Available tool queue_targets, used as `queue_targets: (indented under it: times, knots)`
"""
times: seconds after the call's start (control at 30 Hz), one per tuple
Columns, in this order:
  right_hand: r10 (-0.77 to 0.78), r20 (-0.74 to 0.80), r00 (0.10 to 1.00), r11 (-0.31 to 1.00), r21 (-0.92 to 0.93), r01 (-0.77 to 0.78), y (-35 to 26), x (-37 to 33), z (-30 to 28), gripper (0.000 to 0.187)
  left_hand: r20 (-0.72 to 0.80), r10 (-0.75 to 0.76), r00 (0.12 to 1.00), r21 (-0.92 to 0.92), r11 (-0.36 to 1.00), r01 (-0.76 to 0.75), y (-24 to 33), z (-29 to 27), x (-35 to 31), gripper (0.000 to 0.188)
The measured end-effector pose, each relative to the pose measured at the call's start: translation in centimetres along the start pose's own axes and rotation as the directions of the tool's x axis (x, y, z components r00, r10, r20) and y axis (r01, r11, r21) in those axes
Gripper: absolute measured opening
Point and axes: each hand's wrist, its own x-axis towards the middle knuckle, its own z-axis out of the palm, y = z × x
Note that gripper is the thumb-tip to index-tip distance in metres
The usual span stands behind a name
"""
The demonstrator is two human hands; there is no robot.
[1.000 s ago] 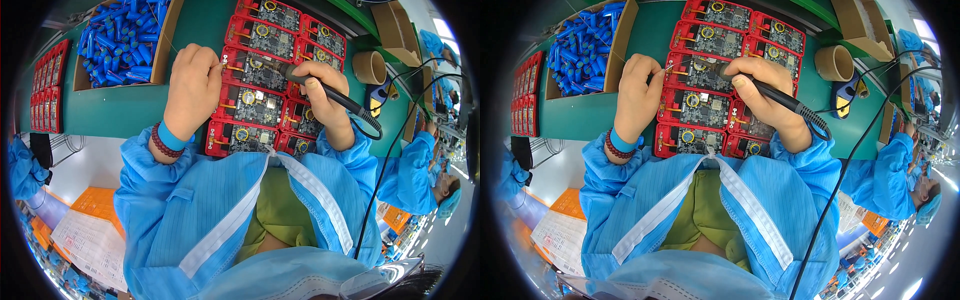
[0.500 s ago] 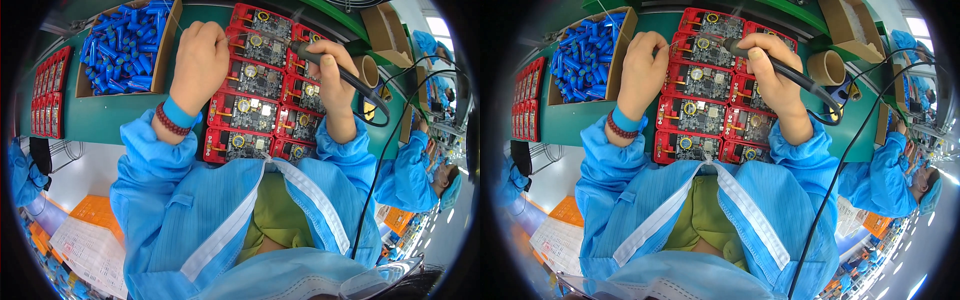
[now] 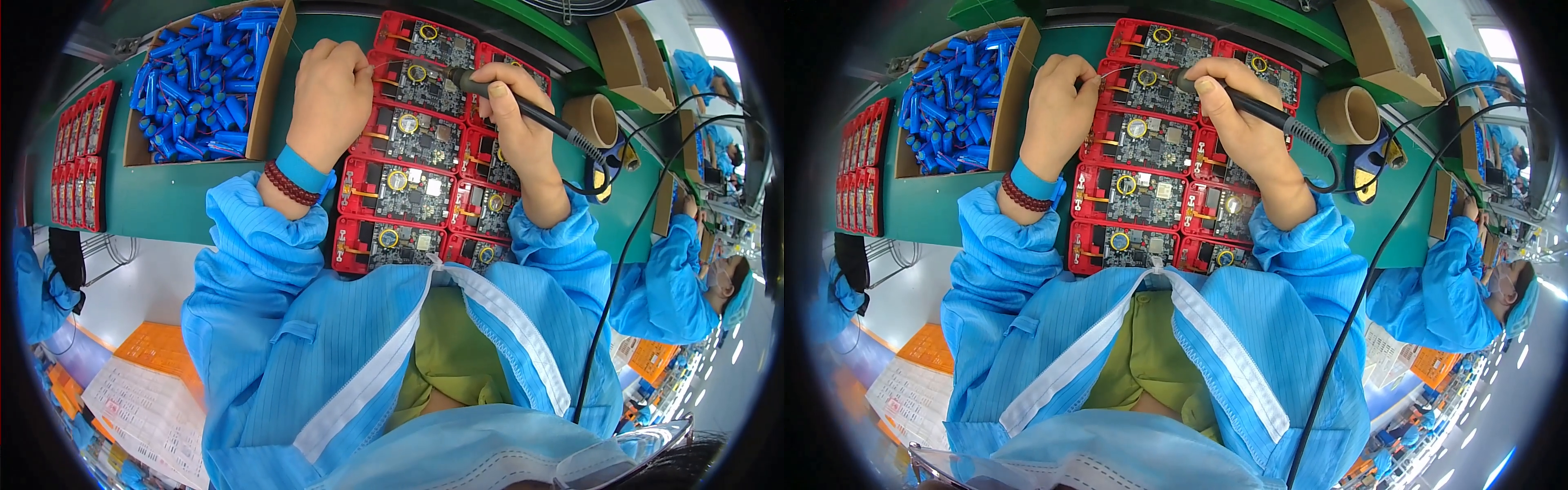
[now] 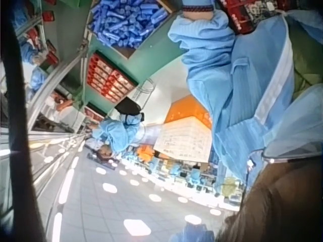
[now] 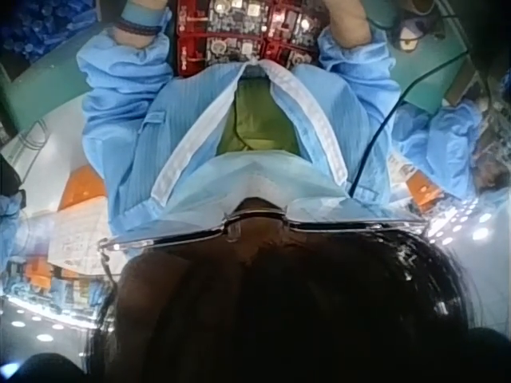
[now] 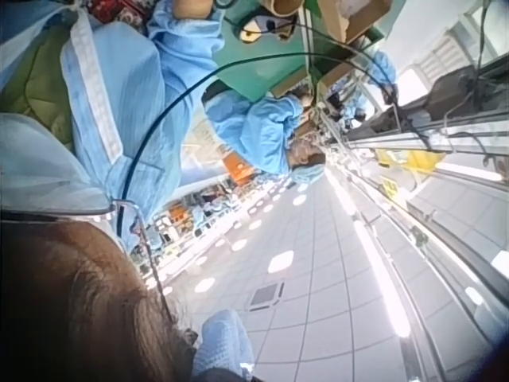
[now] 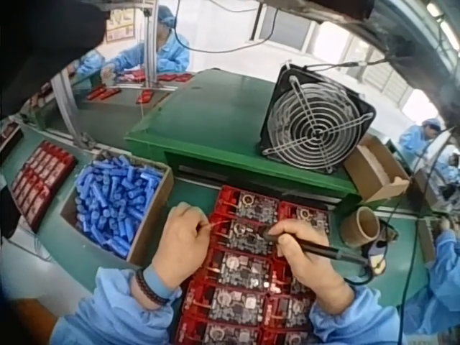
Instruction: The person solders batteries and electronic components onto printed circuit boards using a soldering iron and solder wire.
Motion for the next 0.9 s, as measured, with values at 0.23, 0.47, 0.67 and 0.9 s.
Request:
queue_targets:
  times: [0.23,0.47,0.67,0.9]
  knots:
    - [0.026,0.015,1.0,1.0,-0.002,-0.026,-0.27,-0.02,0.29,0.016,0.002,-0.003,1.0,0.001,1.0,0.003,-0.02,-0.03,-0.09,0.004]
    - [-0.022,0.025,0.999,0.999,-0.031,0.023,-0.17,-0.1,0.3,0.017,-0.012,0.021,1.0,0.01,1.0,-0.021,-0.13,0.22,-0.04,0.003]
    - [-0.006,0.028,1.0,0.999,-0.047,0.007,-0.24,-0.2,0.03,0.017,-0.003,0.033,0.999,-0.018,0.999,-0.033,-0.04,0.17,-0.07,0.003]
    - [-0.02,0.045,0.999,0.999,-0.028,0.021,-0.12,-0.09,0.28,0.016,-0.011,0.038,0.999,0.004,0.999,-0.038,0.01,0.6,-0.02,0.004]
